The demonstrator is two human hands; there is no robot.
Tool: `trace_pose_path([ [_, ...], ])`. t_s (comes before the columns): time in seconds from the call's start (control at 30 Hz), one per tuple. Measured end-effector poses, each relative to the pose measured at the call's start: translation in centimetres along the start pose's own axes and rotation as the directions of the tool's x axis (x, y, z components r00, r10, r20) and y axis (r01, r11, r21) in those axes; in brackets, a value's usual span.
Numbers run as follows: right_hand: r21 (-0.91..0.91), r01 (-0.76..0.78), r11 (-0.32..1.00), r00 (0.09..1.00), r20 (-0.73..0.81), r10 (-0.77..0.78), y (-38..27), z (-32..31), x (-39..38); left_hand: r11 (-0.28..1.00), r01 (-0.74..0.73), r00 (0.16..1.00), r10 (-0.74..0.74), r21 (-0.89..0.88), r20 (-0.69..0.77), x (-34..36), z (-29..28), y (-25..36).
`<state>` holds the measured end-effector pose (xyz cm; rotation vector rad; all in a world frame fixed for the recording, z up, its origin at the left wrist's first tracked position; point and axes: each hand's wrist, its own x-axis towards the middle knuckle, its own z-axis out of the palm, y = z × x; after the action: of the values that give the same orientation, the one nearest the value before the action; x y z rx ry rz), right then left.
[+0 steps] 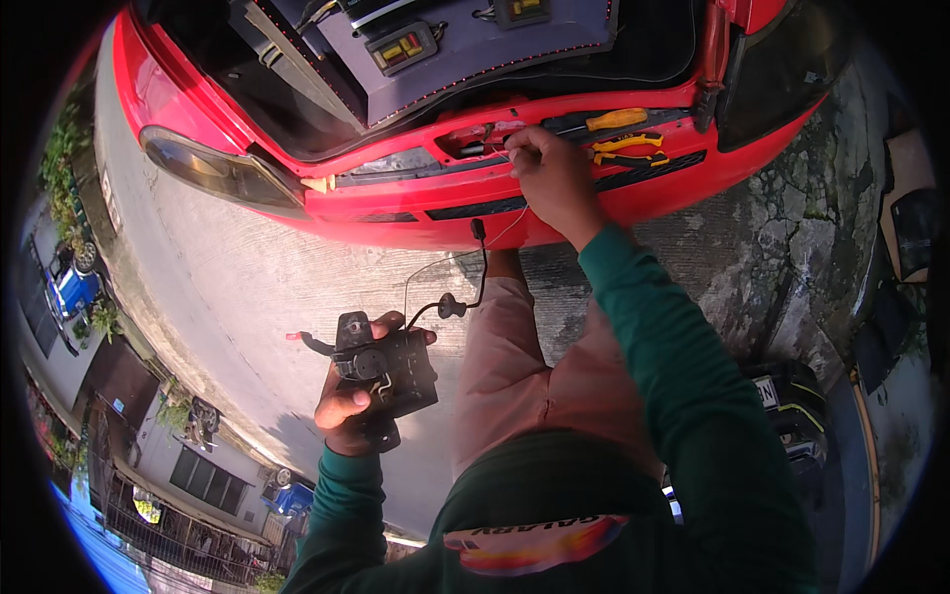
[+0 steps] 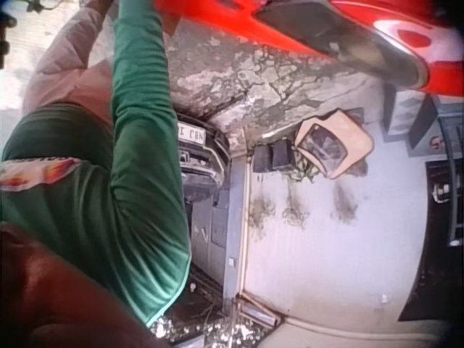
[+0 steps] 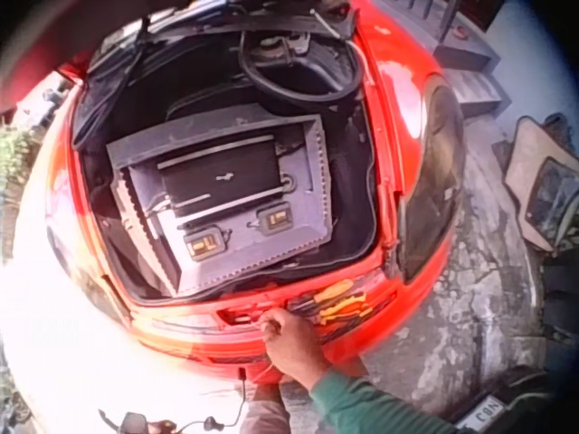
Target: The person works on the front bumper of a red car with the hood open, using a screwdriver and pliers to remove clips and fasteners. They detach the lower grille section, manipulate a wire, and then reattach the grille, securing it with clips and a screwdriver.
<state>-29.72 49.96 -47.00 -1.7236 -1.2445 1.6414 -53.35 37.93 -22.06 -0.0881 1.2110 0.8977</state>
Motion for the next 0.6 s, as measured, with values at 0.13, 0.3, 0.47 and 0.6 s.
trace_pose_path([
  [0.13,-0.125,0.013,0.992,0.998,0.068,-0.004,-0.4,1.0,-0.6,1.0,0.004,0.999,-0.004,0.016,-0.04,-1.1,-0.2,-0.5],
  [0.3,-0.275,-0.006,0.961,0.992,0.119,0.041,-0.2,3.2,-1.9,1.0,0.03,0.999,-0.029,-0.01,0.038,-1.3,0.4,-1.5],
  [0.47,-0.295,-0.149,0.944,0.976,0.11,0.189,-0.8,3.2,-3.3,0.996,-0.084,0.972,0.084,-0.007,0.221,-1.3,1.7,-2.7],
  [0.6,-0.2,-0.16,0.967,0.97,0.148,0.191,-2.8,1.9,-6.0,0.987,-0.149,0.963,0.131,0.06,0.234,-1.0,3.9,-2.8],
])
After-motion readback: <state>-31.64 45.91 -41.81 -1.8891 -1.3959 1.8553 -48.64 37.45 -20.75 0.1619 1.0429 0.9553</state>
